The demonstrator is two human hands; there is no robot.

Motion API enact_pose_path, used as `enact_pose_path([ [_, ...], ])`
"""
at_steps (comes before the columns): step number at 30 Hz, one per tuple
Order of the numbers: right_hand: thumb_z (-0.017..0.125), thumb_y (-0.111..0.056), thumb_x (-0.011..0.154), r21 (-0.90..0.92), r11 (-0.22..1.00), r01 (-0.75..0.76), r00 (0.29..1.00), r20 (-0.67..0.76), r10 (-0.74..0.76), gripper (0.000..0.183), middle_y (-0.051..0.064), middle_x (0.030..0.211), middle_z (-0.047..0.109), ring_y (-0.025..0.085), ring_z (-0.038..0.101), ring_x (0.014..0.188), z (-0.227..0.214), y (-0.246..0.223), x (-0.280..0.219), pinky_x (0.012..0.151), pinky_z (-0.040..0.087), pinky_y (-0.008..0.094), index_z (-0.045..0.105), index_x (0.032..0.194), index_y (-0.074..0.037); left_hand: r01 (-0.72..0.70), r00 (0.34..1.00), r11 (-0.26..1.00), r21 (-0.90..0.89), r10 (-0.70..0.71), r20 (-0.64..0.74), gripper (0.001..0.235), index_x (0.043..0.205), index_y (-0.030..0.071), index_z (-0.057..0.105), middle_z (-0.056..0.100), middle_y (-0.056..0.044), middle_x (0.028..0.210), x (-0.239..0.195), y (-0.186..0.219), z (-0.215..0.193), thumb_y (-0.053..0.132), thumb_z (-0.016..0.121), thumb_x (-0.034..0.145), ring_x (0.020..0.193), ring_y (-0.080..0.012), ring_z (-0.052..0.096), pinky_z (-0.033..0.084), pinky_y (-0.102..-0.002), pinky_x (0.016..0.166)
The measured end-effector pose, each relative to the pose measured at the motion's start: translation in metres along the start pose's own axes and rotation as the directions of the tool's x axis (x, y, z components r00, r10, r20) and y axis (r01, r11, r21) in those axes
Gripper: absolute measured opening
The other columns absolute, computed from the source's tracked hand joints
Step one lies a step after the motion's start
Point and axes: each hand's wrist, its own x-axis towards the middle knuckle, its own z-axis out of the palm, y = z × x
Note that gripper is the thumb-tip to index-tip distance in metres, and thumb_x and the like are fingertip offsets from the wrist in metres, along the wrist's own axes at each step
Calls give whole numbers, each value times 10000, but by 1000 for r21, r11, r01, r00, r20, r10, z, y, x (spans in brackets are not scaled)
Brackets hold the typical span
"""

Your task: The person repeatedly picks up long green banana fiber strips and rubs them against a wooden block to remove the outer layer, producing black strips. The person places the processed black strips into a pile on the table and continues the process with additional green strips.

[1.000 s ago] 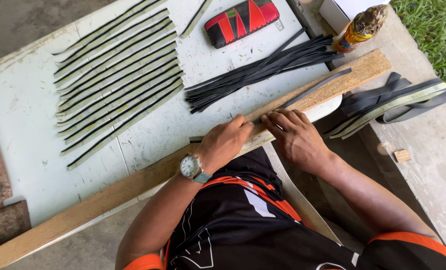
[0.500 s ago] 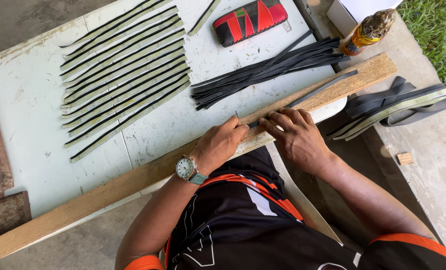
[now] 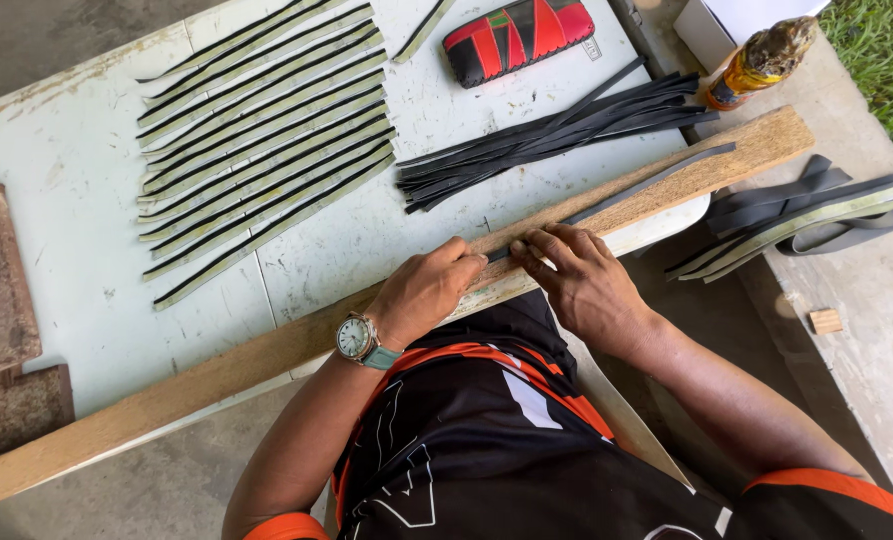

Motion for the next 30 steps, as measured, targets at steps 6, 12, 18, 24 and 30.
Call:
enact_pose_path([
  [6, 591, -146, 851, -78, 997, 7, 1000, 30, -5, 628, 95, 1396, 559, 312, 497, 1312, -1, -8, 2, 1078, 405, 460, 531, 1476, -158, -36, 999, 998, 59, 37, -19, 176, 1114, 8, 709, 656, -99, 970, -1, -1, 1, 44, 627, 962, 738, -237, 730, 624, -322, 637],
  [12, 596, -191, 906, -146, 988, 55, 998, -4, -56, 598, 105, 1458, 557, 286, 503, 1363, 7, -12, 3, 1138, 404, 456, 518, 1491, -93, -51, 997, 997, 63, 55, -59, 142, 1032, 11, 714, 628, -95, 907, -1, 1, 2, 11, 629, 917, 697, -247, 706, 608, -351, 614],
  [18, 572, -179, 868, -155, 988, -18, 999, 27, 22, 624, 127, 1404, 557, 309, 524, 1301, 12, -25, 7, 1066, 429, 458, 512, 1489, -154, -23, 1000, 963, 270, 17, 24, 93, 820, 34, 662, 617, -80, 863, 5, 12, 5, 47, 643, 910, 613, -202, 609, 559, -354, 651],
  [24, 557, -168, 901, -108, 987, -116, 993, 25, 119, 611, 48, 1421, 560, 247, 495, 1339, 18, -25, 3, 1094, 409, 549, 489, 1504, -240, -51, 999, 937, 345, 48, 18, 99, 851, 46, 683, 630, -80, 858, 4, 18, 1, 57, 615, 922, 614, -199, 578, 488, -361, 719],
  [30, 518, -75, 869, -201, 931, -304, 948, 36, 318, 697, 10, 1457, 540, 222, 447, 1393, 2, 41, -19, 1094, 297, 701, 510, 1501, -368, -21, 1000, 953, 301, 21, 5, 120, 898, 45, 711, 664, -80, 913, 5, 18, -2, 66, 606, 953, 620, -196, 593, 487, -377, 800],
])
